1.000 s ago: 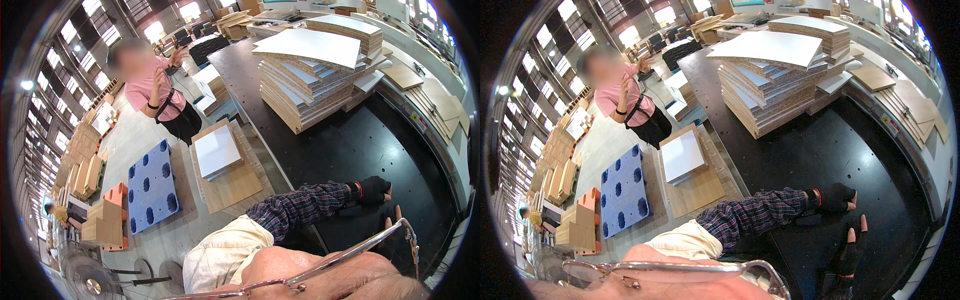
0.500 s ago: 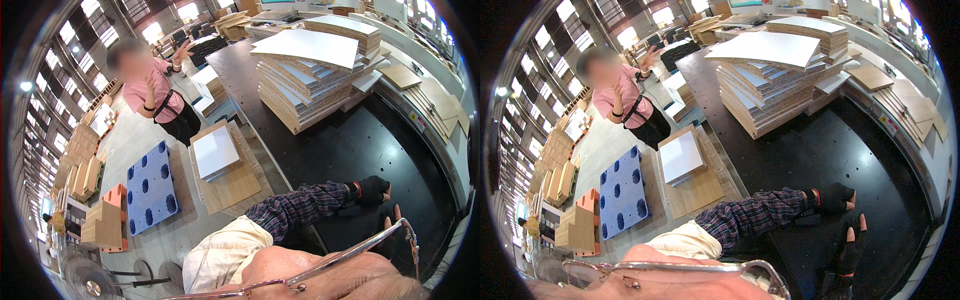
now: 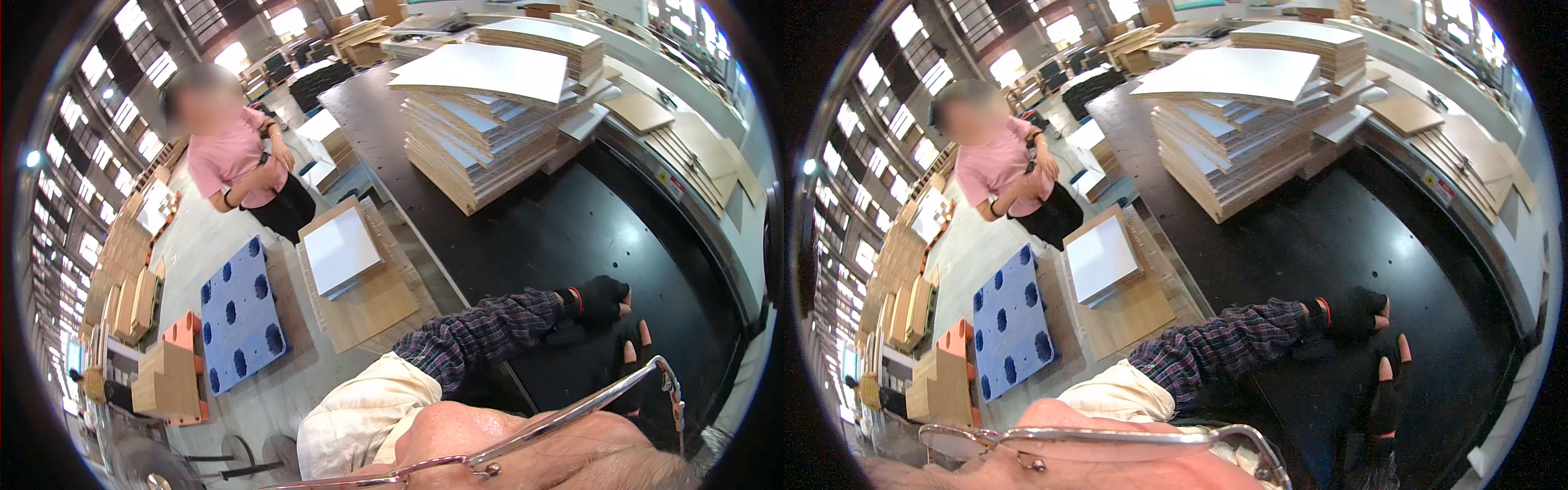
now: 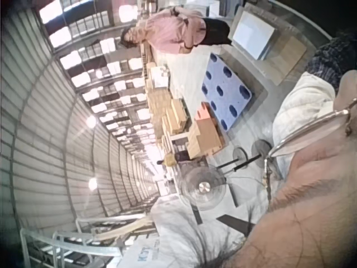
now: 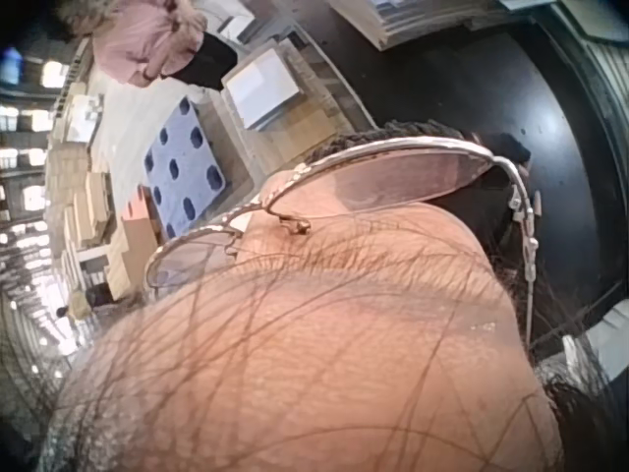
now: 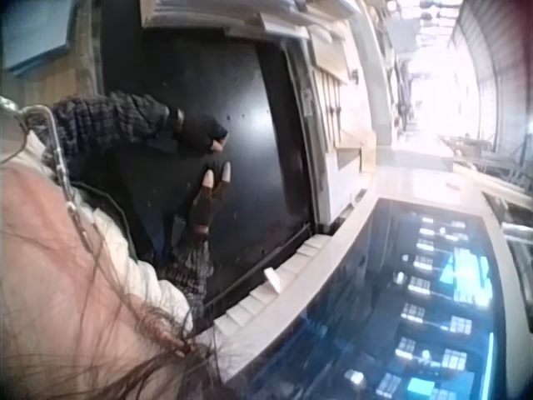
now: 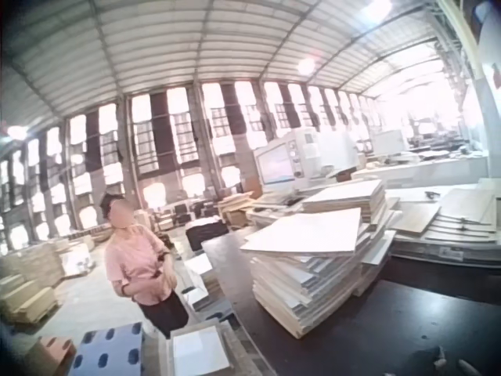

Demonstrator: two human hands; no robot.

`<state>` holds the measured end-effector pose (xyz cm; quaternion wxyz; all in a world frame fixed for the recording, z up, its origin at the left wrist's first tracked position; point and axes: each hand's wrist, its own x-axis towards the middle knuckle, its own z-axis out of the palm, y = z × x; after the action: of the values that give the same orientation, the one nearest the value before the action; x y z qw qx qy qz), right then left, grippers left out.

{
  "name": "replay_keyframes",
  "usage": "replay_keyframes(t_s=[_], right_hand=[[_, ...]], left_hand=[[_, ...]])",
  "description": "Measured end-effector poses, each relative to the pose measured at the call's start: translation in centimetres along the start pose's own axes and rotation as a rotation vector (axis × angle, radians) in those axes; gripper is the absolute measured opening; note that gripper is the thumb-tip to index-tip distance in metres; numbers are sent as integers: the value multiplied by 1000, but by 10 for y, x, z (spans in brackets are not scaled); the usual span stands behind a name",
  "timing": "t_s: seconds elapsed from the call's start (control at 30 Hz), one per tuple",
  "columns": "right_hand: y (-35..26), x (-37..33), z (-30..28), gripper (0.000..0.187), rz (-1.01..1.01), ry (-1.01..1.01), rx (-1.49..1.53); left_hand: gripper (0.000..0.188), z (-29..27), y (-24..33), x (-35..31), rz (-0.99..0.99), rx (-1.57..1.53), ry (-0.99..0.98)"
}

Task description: The person is moving and stacking wood/bamboo furniture panels from a work table to a stack.

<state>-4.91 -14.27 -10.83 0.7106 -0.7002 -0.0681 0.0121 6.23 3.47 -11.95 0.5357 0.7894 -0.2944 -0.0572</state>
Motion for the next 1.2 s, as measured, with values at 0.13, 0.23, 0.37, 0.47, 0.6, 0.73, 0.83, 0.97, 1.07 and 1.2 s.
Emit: replay_keyframes(t_s=[0.13,0.23,0.37,0.47,0.6,0.73,0.83,0.97,1.07,1.2], right_hand=[[-5,6,3,57,-76,25,-230],[-9,0,-4,56,27,96,-155],[-2,-6,-8,57,27,76,-157],[8,-7,-9,57,3,75,-170],[14,-6,-7,56,-30,116,-197],[11,-5,-7,58,-37,80,-174],[9,-6,-6,58,10,70,-99],[11,-5,-6,60,6,70,-143],[15,-4,-6,56,-17,105,-206],[16,-4,-4,55,-72,108,-160]], left_hand=[[19,-8,9,-1,-51,-28,-44],[18,-11,8,0,-3,-5,-31],[14,-5,0,8,77,8,-44],[17,0,-5,5,-11,-12,-84],[17,-2,-13,3,-6,10,-74],[17,-4,-19,6,-37,-66,-106],[18,-4,-20,8,-60,-87,-107],[18,-6,-19,7,-14,-35,-103],[17,-6,-18,6,-23,-53,-104],[17,-5,-17,5,-13,-18,-80]])
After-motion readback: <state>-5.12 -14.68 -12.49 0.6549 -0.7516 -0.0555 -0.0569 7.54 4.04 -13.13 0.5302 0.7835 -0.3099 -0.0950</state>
